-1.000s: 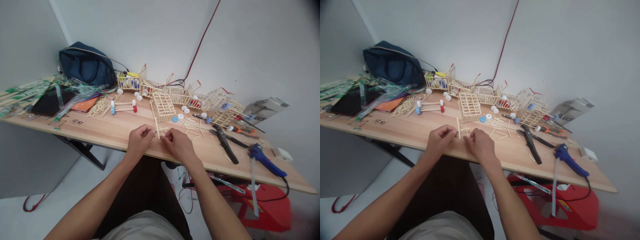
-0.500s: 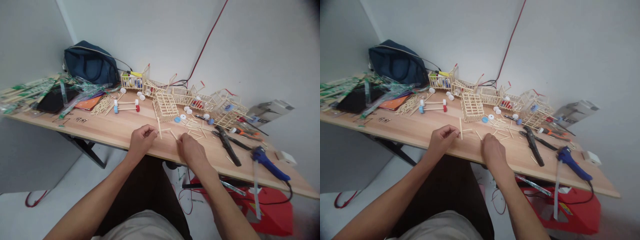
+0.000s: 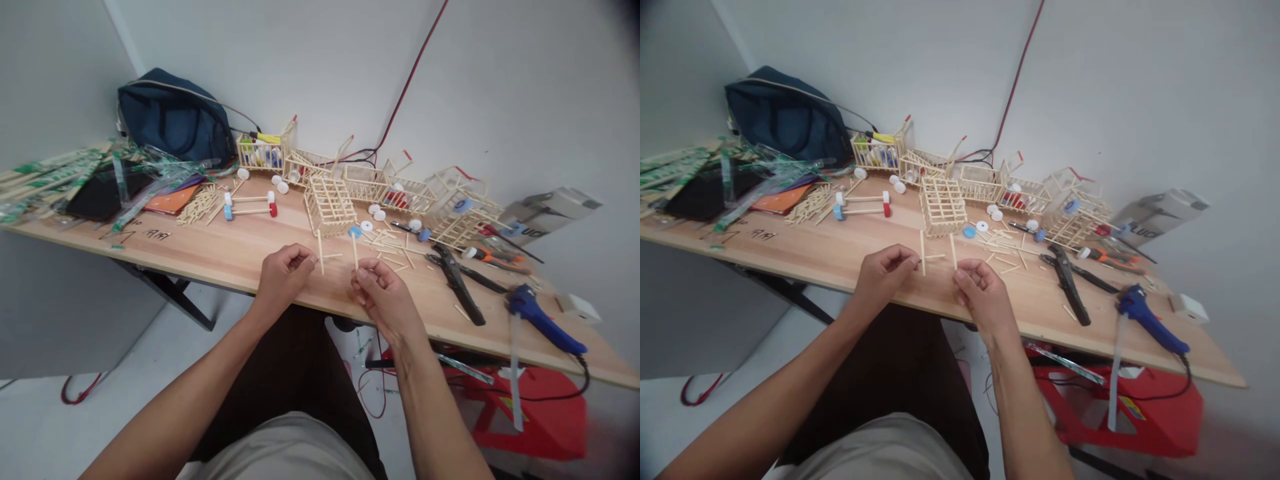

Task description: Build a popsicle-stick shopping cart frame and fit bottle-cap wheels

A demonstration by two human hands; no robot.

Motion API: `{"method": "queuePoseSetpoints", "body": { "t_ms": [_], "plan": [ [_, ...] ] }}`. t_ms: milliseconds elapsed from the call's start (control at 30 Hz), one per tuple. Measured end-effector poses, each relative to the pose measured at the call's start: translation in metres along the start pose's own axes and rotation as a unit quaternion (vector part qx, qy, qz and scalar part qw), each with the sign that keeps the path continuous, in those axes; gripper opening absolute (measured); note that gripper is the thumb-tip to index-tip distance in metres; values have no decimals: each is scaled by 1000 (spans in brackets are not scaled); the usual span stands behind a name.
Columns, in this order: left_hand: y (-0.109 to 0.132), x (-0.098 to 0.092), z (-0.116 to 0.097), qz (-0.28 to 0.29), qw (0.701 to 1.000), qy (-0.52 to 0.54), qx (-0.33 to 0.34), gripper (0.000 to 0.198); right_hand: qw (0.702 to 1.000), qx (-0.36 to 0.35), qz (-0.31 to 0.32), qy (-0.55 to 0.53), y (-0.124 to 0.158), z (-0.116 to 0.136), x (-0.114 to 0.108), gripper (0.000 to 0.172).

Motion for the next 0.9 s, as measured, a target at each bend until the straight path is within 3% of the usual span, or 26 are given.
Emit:
{"method": "queuePoseSetpoints", "body": {
  "t_ms": [400,533,667,900],
  "plan": [
    [1,0,2,-3,1000,-8,11,15,1000,6,-12,-6,-8,-9,6,29],
    [0,0,1,-2,1000,-5,3,14,1000,-2,-16,9,-6,-5,-2,27],
    [0,0,1,3,1000,0,-4,15,1000,-15,-21,8,-4,3,-11,36],
    [-2,1,2,19,1000,-8,4,16,998,-44,-27,47,-6,15,-21,30]
  ]
}}
Point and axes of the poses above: each hand's wrist, its own y-axis away from the middle knuckle, its own x-axis out of the palm, z = x × y, the point moved 10 cm from there along -y, towards the middle knuckle, and after that the axes turned 15 degrees about x, right-handed, at the moved point
